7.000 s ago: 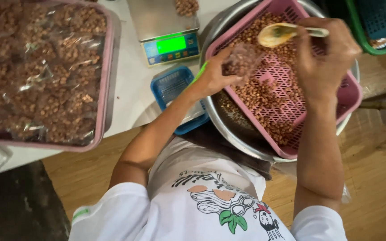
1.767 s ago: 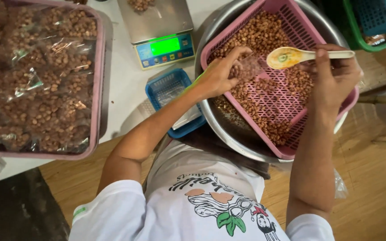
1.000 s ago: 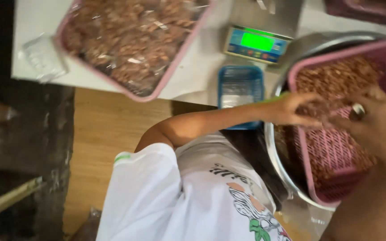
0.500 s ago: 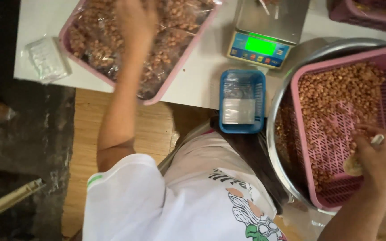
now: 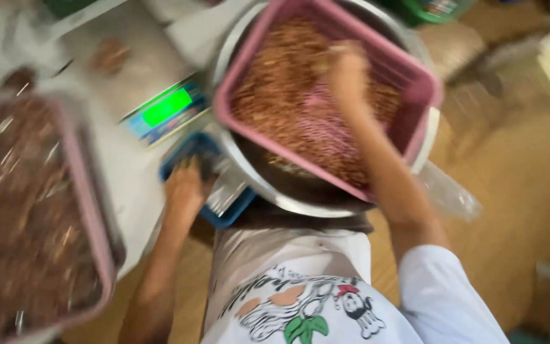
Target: Packing roasted peanuts into small plastic bags using a spoon and a digital scale for measurement.
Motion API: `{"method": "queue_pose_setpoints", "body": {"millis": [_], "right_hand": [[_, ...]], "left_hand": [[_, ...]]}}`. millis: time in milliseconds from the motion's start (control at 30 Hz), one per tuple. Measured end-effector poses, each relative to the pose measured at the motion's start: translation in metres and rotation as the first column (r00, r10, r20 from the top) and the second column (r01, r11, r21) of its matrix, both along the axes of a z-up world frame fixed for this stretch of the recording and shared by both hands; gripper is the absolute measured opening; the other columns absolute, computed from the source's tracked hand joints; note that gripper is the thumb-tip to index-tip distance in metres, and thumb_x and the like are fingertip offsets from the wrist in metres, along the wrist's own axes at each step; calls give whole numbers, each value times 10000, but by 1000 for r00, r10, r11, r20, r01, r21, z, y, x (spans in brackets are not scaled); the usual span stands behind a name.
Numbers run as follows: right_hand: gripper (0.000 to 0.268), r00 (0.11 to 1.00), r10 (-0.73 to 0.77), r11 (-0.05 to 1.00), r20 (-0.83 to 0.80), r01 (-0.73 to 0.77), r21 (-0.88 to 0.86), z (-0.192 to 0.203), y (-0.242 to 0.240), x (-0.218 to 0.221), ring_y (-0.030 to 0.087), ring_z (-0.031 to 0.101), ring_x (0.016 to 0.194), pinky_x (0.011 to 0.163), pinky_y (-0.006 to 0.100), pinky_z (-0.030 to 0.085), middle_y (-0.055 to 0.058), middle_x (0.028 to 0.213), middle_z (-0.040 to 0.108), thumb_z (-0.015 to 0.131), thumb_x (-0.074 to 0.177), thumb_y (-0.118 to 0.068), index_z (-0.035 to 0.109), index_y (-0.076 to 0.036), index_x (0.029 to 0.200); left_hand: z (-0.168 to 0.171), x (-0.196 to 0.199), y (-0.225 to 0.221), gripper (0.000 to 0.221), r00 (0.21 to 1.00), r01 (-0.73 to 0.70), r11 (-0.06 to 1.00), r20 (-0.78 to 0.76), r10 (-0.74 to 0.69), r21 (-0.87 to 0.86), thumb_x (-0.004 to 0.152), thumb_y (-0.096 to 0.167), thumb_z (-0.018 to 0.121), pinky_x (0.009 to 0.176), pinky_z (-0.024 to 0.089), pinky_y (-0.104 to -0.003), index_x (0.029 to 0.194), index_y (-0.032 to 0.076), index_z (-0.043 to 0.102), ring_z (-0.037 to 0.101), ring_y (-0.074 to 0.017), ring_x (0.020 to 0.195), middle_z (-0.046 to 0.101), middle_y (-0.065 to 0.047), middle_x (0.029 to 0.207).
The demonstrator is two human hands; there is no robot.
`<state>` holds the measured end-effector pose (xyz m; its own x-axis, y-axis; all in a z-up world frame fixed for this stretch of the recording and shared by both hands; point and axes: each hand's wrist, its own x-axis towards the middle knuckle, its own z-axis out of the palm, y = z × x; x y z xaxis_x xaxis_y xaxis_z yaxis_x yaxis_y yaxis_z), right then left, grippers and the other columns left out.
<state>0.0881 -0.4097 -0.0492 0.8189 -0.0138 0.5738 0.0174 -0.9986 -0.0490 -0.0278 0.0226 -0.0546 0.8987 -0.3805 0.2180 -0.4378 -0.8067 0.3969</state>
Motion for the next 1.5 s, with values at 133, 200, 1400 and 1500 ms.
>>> {"method": "queue_pose_setpoints", "body": {"millis": [133, 200, 1400, 1500], "right_hand": [[109, 992, 125, 917, -36, -101, 387, 4, 49, -3, 321, 645, 700, 664, 426, 543, 162, 887, 673, 665, 845, -83, 669, -33, 941], [81, 967, 250, 804, -52, -177, 568, -3, 61, -5, 301, 678, 792, 759, 402, 563, 147, 905, 686, 642, 834, -18, 660, -28, 912], [136, 875, 398, 17, -274, 292, 956, 117, 27, -47, 159, 732, 817, 669, 202, 689, 114, 1008, 703, 652, 1013, -92, 652, -6, 1118], [130, 874, 354, 23, -332, 347, 938, 125, 25, -52, 143, 725, 818, 661, 210, 683, 90, 985, 695, 677, 1000, -106, 664, -13, 1090]], "left_hand": [[-12, 23, -4, 427, 847, -59, 981, -510, 147, 186, 854, 404, 737, 682, 558, -479, 1150, 101, 687, 716, -379, 771, 763, -137, 924], [-7, 20, -8, 296, 800, -85, 977, -571, 185, 198, 872, 356, 719, 712, 564, -460, 1042, 118, 769, 718, -359, 779, 777, -101, 936], [101, 64, -80, 179, 695, -395, 383, -544, -469, -835, 961, 59, 655, 728, 614, -245, 1095, -23, 741, 708, -164, 766, 741, -101, 878], [100, 69, -97, 232, 695, -393, 353, -526, -491, -849, 893, -88, 580, 723, 578, -254, 1042, 11, 729, 666, -144, 751, 721, -80, 877]]}}
